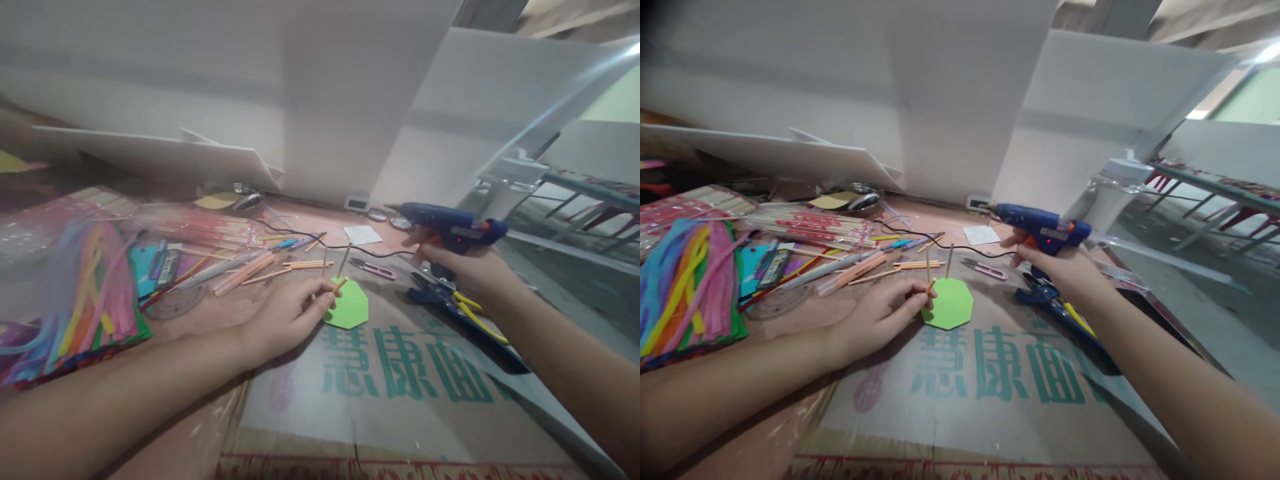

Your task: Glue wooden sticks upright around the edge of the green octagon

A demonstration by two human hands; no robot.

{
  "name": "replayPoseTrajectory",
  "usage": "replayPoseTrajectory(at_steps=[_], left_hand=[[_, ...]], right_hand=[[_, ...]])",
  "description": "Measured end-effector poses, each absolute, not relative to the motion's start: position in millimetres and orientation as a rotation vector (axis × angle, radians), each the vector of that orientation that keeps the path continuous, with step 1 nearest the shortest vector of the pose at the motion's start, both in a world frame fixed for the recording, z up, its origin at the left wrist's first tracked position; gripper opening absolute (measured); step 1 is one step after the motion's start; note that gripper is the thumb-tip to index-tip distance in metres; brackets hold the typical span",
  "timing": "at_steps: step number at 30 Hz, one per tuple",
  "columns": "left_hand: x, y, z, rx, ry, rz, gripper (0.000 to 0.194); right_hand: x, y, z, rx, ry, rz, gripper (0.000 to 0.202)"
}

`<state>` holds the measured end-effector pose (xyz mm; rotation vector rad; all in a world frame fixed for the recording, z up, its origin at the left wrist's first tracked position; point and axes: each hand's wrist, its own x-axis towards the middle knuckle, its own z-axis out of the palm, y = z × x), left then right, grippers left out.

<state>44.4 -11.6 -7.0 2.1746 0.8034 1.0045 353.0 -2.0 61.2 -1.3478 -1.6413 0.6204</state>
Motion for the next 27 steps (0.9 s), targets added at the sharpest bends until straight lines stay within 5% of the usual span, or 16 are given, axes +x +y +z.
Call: replayPoseTrajectory(at_steps=[8,27], left_hand=[[45.2,-1.8,-13.5,2.324,0.763,1.143,0.018],[47.8,-4.2,-9.3,2.067,0.798,1.110,0.013]], right_hand=[[349.8,-47.0,23.0,-1.257,-1.967,0.610,0.047],[342.4,-56.6,5.5,-1.156,-1.914,0.776,0.050]])
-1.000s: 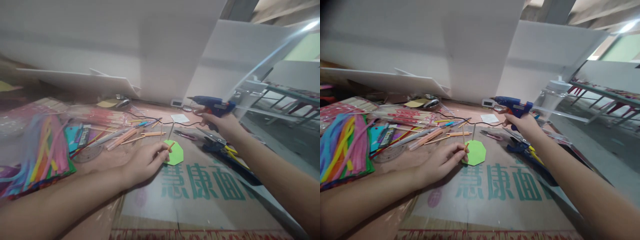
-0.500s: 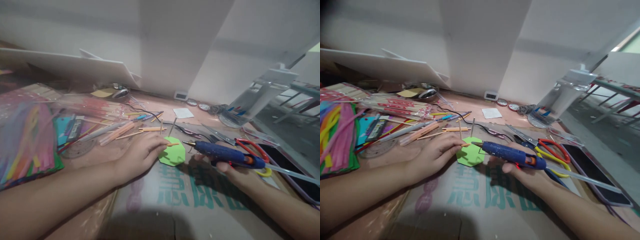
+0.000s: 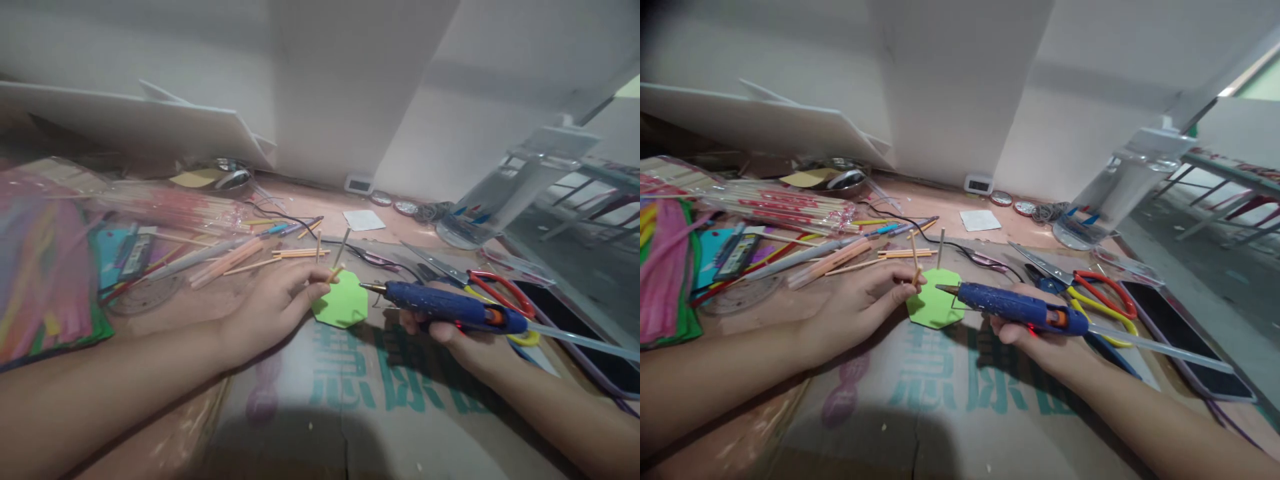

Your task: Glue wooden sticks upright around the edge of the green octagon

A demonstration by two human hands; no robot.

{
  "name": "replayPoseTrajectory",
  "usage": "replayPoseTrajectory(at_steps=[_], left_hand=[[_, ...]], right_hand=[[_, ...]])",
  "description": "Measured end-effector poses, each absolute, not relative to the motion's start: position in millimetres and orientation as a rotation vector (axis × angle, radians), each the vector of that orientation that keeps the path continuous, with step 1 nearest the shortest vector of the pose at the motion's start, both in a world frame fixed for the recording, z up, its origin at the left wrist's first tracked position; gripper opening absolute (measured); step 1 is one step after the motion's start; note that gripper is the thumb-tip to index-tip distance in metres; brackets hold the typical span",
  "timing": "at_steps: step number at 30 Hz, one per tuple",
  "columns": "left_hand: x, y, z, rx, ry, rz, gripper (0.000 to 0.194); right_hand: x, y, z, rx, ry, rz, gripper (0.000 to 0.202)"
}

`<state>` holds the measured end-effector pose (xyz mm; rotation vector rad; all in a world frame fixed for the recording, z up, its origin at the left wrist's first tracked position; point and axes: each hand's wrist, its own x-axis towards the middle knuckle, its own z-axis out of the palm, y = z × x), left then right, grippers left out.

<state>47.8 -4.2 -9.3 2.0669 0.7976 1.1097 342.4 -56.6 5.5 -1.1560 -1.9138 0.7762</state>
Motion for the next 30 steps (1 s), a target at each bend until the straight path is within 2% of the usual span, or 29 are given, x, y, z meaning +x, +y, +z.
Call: replayPoseTrajectory(at_steps=[5,10,14,17,23,30], left_hand=[[52.4,-7.4,-5.4,1.522,0.683,0.970,0.016],[54.1,-7.9,-2.0,1.337,0.651,0.929,0.023],[55.0,-9.9,-2.4,1.290,0.651,0.909,0.021],[53.3,-10.6,-5.2,1.484,0.665,0.933,0.016],[43.7,-0.6,-11.9,2.356,0.738,1.223,0.013],[40.9,4.2,-11.3,2.533,0.728,1.142,0.014]], right_hand=[[342.4,-58.8,6.2,-1.157,-1.909,0.783,0.045],[338.8,-58.5,9.6,-1.178,-1.917,0.757,0.050],[335.7,-56.0,10.9,-1.207,-1.931,0.769,0.050],[334.1,-55.8,13.1,-1.192,-1.946,0.759,0.050],[337.1,-61.0,16.6,-1.165,-1.966,0.668,0.050],[343.0,-59.8,13.2,-1.157,-2.058,0.603,0.044]])
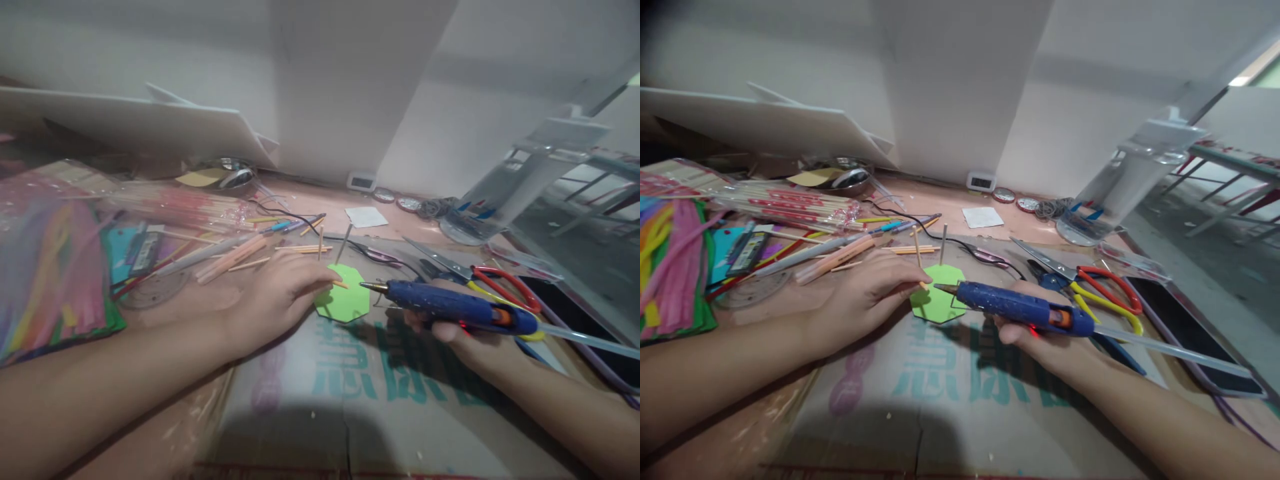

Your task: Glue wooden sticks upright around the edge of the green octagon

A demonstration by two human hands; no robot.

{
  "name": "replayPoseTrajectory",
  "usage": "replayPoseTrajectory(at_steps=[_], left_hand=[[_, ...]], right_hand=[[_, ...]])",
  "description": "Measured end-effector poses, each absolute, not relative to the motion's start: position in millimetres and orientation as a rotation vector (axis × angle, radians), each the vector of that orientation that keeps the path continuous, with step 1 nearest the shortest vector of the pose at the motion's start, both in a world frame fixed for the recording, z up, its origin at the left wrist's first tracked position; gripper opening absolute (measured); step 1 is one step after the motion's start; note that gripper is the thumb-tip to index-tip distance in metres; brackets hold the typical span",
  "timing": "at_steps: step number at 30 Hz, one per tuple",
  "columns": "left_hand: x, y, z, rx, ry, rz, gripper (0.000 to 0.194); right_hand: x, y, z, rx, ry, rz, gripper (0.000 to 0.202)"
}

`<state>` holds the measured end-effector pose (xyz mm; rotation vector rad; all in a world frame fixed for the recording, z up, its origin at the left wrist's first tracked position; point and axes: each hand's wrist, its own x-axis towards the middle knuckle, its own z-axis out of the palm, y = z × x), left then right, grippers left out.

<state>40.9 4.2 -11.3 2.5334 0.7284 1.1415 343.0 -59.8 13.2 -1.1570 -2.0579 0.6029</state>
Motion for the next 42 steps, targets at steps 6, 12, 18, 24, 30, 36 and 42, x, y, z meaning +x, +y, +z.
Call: replayPoseTrajectory(at_steps=[6,12,18,24,30,36,42], left_hand=[[40.8,-0.9,-9.2,2.533,0.723,1.109,0.014],[41.5,-0.7,-8.2,2.535,0.735,1.097,0.015],[40.9,-1.7,-7.4,2.524,0.741,1.072,0.015],[41.5,-1.1,-7.5,2.523,0.747,1.056,0.015],[40.9,-1.9,-6.8,2.535,0.745,1.036,0.015],[40.7,-2.8,-7.1,2.543,0.747,1.032,0.015],[41.7,-1.4,-7.0,2.542,0.740,1.037,0.015]], right_hand=[[343.2,-58.7,12.9,-1.124,-2.143,0.590,0.044],[337.1,-60.2,17.2,-1.123,-2.126,0.574,0.048],[331.8,-61.4,19.5,-1.180,-2.072,0.581,0.051],[332.1,-61.6,18.3,-1.185,-2.039,0.593,0.052],[327.1,-67.6,18.4,-1.266,-1.959,0.610,0.054],[327.2,-69.2,18.4,-1.291,-1.945,0.629,0.057],[330.4,-67.9,17.3,-1.290,-1.973,0.618,0.054]])
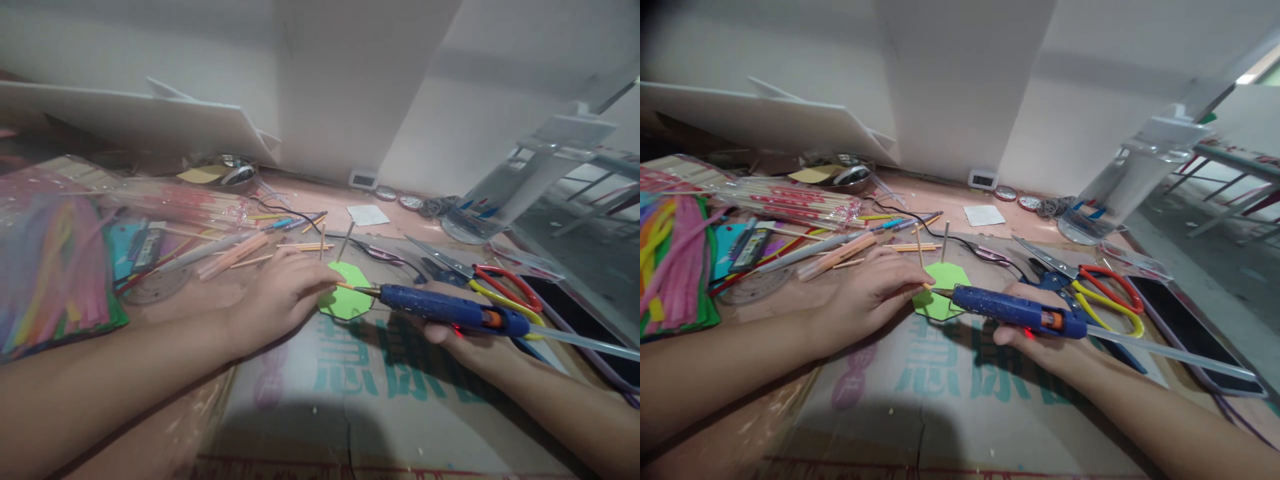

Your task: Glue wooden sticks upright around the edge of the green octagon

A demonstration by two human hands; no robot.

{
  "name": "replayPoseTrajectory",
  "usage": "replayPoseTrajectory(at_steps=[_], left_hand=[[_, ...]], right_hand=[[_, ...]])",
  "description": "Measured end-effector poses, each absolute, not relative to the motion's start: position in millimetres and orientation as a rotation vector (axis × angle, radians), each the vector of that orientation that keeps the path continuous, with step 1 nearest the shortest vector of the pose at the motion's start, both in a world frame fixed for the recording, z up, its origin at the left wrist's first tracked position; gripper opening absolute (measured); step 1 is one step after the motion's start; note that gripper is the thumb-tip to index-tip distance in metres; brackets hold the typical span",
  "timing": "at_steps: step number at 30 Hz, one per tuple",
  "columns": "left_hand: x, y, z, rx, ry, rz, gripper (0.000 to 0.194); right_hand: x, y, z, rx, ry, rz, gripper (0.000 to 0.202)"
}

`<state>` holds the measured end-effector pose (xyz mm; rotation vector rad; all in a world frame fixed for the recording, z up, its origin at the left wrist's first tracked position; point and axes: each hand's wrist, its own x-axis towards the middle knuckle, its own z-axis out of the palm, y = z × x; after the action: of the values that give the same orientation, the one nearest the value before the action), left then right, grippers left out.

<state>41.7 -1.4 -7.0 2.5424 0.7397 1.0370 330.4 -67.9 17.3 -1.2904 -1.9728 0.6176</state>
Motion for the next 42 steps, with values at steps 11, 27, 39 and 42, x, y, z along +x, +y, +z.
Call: replayPoseTrajectory(at_steps=[11,27,39,42], left_hand=[[40.8,-1.7,-6.6,2.541,0.743,1.031,0.016],[41.3,-2.2,-5.8,2.543,0.730,1.043,0.016],[41.1,-1.4,-5.9,2.548,0.722,1.036,0.016],[40.8,-1.6,-6.0,2.543,0.710,1.055,0.015]], right_hand=[[334.0,-61.9,11.3,-1.180,-1.992,0.596,0.047],[334.3,-62.1,15.8,-1.241,-2.037,0.560,0.053],[326.3,-68.4,20.1,-1.318,-1.953,0.640,0.058],[328.0,-68.1,20.1,-1.317,-1.978,0.653,0.058]])
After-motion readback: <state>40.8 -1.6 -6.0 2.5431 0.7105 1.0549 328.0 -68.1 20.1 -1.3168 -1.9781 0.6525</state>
